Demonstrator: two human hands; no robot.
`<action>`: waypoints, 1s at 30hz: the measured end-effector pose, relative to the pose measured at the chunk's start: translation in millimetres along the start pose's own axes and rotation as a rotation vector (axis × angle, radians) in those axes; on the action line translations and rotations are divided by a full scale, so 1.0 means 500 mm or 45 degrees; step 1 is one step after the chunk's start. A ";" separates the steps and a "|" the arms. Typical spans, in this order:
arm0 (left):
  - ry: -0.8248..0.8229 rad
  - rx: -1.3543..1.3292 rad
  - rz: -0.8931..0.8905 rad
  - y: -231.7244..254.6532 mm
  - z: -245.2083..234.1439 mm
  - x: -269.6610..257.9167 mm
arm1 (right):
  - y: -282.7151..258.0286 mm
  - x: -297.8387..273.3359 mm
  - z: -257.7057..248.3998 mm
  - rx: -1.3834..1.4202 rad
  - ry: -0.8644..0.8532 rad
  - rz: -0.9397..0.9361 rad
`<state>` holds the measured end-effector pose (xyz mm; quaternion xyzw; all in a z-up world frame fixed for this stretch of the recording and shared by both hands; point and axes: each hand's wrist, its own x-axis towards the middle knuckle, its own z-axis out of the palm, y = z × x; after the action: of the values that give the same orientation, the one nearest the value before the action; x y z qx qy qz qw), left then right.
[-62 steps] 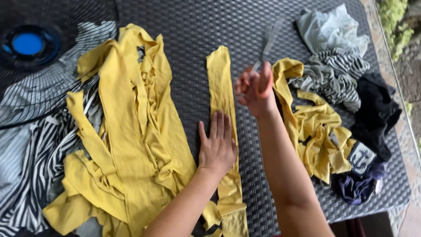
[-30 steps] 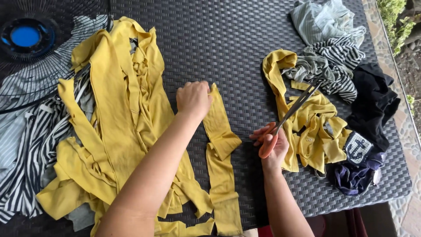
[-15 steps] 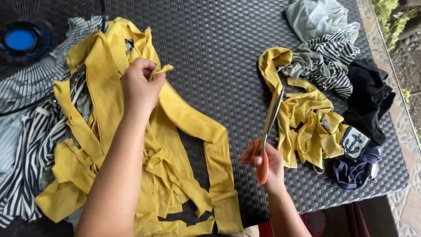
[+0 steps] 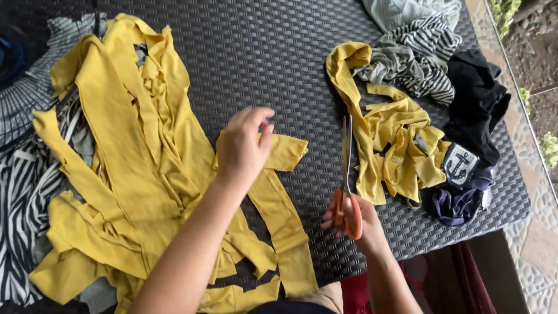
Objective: Cutting yellow fabric into long, thin strips using scissors.
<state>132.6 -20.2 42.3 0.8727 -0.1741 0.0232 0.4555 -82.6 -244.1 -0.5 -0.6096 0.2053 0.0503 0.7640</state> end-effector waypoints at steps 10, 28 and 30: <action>-0.556 0.505 0.198 0.018 0.085 0.035 | -0.017 0.030 0.013 -0.005 0.034 -0.083; -0.470 -1.014 -0.105 0.006 0.021 -0.061 | -0.126 0.164 0.152 -0.084 -0.115 -0.457; -0.427 -1.408 -0.313 0.021 -0.017 -0.071 | -0.142 0.161 0.170 -0.134 -0.071 -0.390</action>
<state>96.9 -8.8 48.5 0.5113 -0.1277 -0.2624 0.8083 35.5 -195.1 48.7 -0.6713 0.0858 -0.0392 0.7352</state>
